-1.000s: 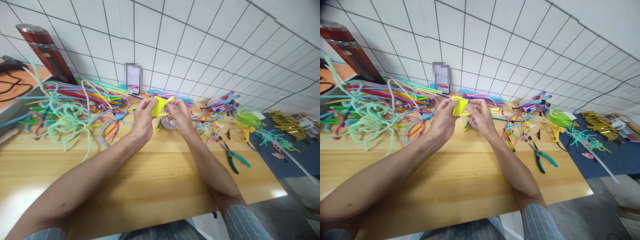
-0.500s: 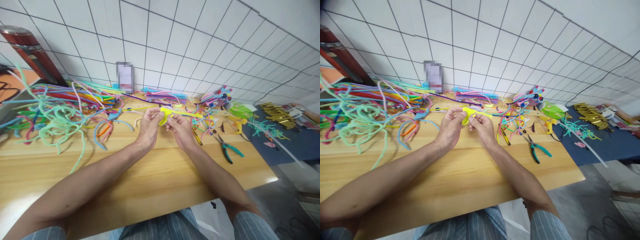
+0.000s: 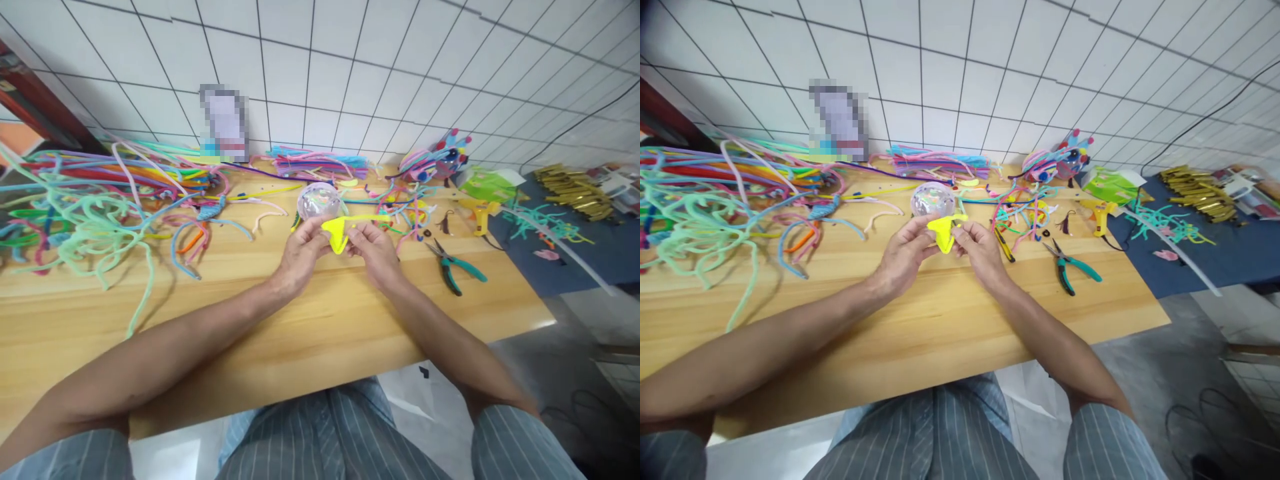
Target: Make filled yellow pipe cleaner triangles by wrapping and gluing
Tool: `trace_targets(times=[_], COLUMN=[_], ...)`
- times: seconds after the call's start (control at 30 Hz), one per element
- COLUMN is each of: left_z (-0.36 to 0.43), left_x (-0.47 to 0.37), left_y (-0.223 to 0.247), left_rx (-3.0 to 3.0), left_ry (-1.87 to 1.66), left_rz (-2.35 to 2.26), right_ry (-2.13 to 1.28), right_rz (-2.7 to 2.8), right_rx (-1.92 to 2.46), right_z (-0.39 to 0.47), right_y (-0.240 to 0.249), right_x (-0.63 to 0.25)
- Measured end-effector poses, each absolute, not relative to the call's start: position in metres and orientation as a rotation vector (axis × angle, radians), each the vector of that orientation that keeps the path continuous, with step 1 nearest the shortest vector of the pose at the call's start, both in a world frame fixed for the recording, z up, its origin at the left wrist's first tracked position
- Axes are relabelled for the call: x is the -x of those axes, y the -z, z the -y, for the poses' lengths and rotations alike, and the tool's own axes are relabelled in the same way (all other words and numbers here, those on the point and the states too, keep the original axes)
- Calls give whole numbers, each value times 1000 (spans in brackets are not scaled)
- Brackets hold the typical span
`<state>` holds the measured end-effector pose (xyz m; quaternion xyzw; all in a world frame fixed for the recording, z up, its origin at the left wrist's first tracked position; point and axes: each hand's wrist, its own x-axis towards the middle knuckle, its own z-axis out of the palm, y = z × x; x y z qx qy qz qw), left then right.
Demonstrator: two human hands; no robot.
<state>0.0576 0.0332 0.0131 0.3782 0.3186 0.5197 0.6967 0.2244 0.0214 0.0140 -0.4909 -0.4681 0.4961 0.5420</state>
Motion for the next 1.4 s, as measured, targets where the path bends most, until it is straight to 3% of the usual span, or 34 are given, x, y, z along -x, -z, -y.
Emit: trace_targets(times=[0.43, 0.9, 1.4], left_z=[-15, -31, -43], left_x=[1, -9, -25], left_y=[18, -5, 7], left_rx=[-1410, -1332, -1107], left_ry=[-952, -891, -817], left_rz=[-1097, -1084, -1065], right_ry=[-1208, -1318, -805], right_rz=[1317, 1426, 1718], right_rx=[1250, 1103, 1376], right_z=[-15, -9, -5], right_y=[-1, -10, 4], right_x=[-219, -222, -227])
